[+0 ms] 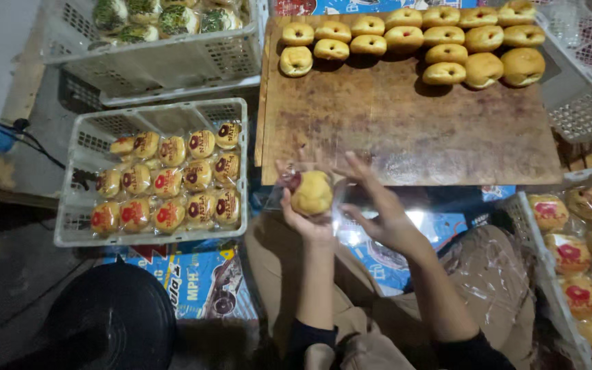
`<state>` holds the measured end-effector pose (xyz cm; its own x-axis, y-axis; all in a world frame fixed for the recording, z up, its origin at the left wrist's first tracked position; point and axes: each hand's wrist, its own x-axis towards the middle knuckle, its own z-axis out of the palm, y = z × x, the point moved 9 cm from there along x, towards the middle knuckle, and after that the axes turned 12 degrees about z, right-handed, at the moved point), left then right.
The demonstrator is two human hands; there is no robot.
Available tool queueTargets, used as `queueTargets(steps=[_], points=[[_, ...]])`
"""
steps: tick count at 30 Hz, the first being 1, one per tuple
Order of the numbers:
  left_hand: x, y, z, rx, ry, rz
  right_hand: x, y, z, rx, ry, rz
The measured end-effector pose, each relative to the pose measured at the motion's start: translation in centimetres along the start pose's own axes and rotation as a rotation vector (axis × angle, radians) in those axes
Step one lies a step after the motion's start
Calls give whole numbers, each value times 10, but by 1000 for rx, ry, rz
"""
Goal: The person sits on the floor and repeatedly picks up small round buns from a wooden board, places each one into a clear plastic bag, and then places the packaged buns into a white plastic crate. The person handles the buns and bags by hand throughout the process.
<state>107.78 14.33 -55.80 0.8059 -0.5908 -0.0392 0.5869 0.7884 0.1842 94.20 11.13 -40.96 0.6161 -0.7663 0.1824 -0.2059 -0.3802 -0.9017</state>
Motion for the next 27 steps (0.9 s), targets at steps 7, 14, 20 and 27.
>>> queueTargets(steps=[7,14,20,27], points=[[-93,33,-10,718,-111,173,-60,-23,-31,67,80,-55],[-130,16,121,1244,-1225,84,-109,-54,-79,-42,-320,-71],[-188,39,195,1535,-1274,369,-144,-74,-115,60,-126,-111],[-220,42,229,1385,-1372,573,-143,-78,-115,-228,-43,-201]])
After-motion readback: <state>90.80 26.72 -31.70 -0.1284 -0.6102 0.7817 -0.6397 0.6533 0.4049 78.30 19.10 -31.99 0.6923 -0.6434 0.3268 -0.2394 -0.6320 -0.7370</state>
